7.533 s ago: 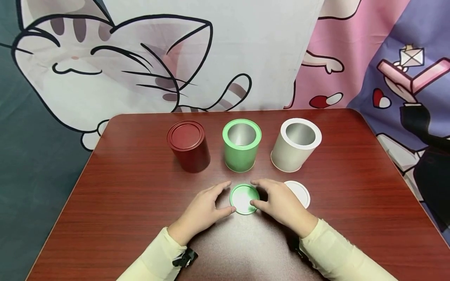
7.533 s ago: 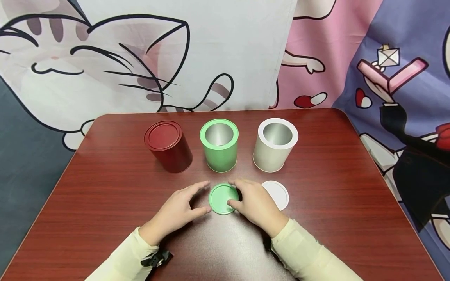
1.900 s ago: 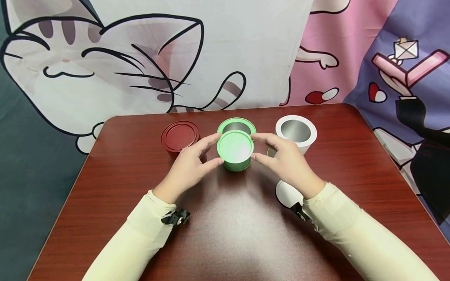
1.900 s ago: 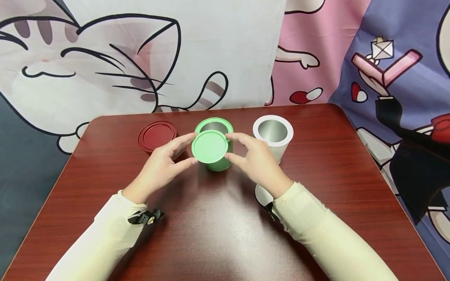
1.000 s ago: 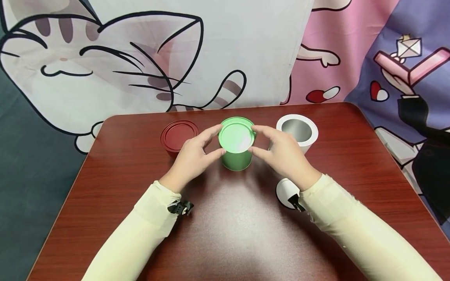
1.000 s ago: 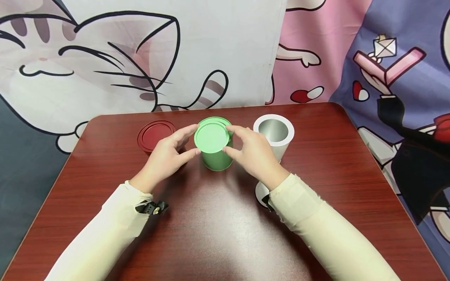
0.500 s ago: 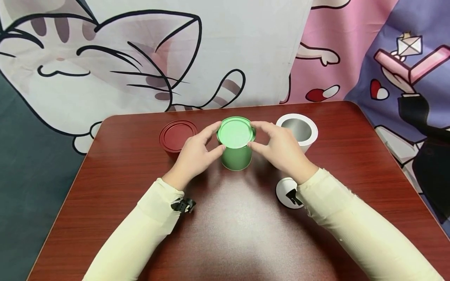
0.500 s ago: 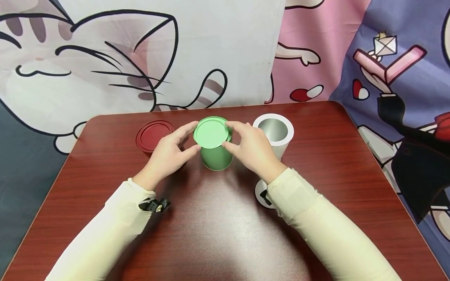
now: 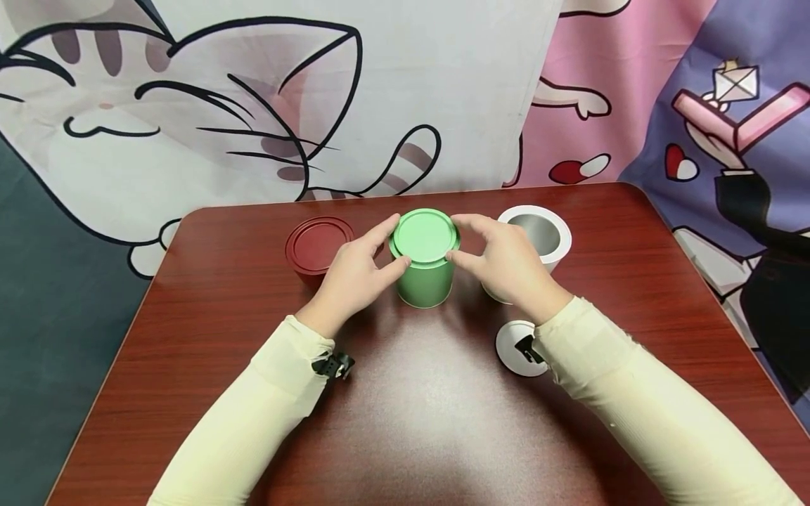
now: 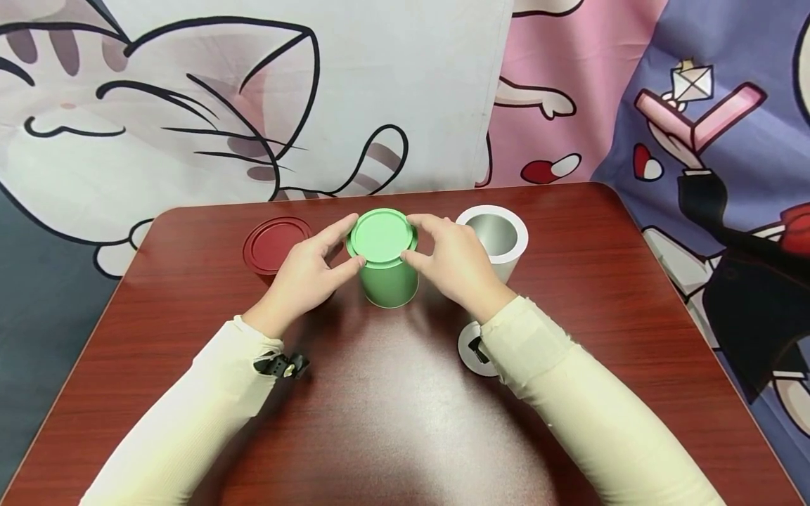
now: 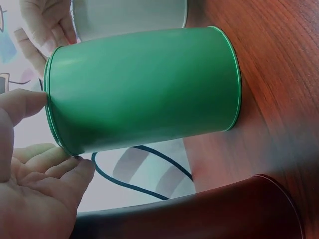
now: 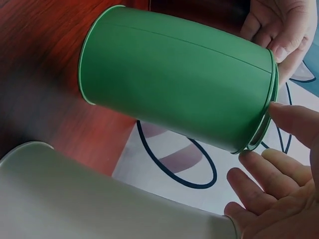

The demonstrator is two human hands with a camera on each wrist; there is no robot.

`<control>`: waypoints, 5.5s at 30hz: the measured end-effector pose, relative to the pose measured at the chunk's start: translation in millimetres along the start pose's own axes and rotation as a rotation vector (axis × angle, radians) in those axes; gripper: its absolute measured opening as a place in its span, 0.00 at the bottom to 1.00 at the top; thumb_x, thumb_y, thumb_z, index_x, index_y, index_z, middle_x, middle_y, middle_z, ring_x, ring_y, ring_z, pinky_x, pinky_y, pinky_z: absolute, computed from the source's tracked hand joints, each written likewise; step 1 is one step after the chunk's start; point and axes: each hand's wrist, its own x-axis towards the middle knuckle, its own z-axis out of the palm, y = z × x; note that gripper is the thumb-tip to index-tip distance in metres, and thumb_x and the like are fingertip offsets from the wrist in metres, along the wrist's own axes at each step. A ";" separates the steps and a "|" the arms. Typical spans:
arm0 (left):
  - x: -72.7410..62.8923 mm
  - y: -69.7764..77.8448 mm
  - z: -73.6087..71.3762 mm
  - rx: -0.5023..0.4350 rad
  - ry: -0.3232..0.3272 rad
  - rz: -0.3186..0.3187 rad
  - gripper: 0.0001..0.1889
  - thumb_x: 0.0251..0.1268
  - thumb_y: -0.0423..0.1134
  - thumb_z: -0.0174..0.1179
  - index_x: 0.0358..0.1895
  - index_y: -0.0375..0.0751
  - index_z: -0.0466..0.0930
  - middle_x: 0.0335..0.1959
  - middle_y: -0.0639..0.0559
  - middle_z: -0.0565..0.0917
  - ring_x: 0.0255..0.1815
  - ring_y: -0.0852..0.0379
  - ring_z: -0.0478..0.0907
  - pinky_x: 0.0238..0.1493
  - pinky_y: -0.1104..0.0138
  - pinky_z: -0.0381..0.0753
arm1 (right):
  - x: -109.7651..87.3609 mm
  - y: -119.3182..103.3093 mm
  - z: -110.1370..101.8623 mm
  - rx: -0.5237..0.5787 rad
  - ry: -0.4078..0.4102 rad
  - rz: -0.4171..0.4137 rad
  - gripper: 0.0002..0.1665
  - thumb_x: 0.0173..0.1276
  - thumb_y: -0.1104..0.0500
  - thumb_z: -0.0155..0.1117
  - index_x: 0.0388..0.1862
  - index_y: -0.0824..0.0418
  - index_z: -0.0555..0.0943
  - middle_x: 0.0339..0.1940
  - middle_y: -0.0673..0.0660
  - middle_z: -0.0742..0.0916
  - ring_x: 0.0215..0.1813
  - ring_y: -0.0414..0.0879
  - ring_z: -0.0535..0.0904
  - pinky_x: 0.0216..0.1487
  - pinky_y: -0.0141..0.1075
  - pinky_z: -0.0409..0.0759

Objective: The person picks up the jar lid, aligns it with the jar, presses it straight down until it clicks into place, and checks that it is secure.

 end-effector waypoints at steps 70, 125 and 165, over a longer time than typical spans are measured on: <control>-2.7 2.1 5.4 0.031 0.038 -0.024 0.31 0.67 0.48 0.65 0.72 0.47 0.70 0.66 0.51 0.78 0.66 0.52 0.75 0.65 0.53 0.74 | 8.8 -7.9 2.0 -0.030 -0.065 0.053 0.33 0.63 0.49 0.75 0.66 0.56 0.79 0.61 0.53 0.85 0.63 0.52 0.79 0.64 0.50 0.74; -71.7 -1.6 34.2 -0.063 0.058 -0.019 0.34 0.59 0.43 0.72 0.69 0.39 0.73 0.64 0.47 0.79 0.62 0.48 0.79 0.60 0.56 0.79 | -81.5 32.6 -3.6 -0.013 0.009 0.038 0.30 0.60 0.53 0.77 0.61 0.58 0.82 0.54 0.55 0.88 0.47 0.53 0.85 0.51 0.51 0.79; -89.6 23.0 92.6 -0.162 -0.152 -0.067 0.34 0.61 0.47 0.70 0.70 0.43 0.72 0.62 0.44 0.81 0.62 0.48 0.78 0.64 0.52 0.74 | -123.4 68.1 -4.8 -0.089 -0.028 0.051 0.31 0.60 0.52 0.77 0.61 0.58 0.82 0.53 0.57 0.88 0.48 0.55 0.84 0.50 0.52 0.79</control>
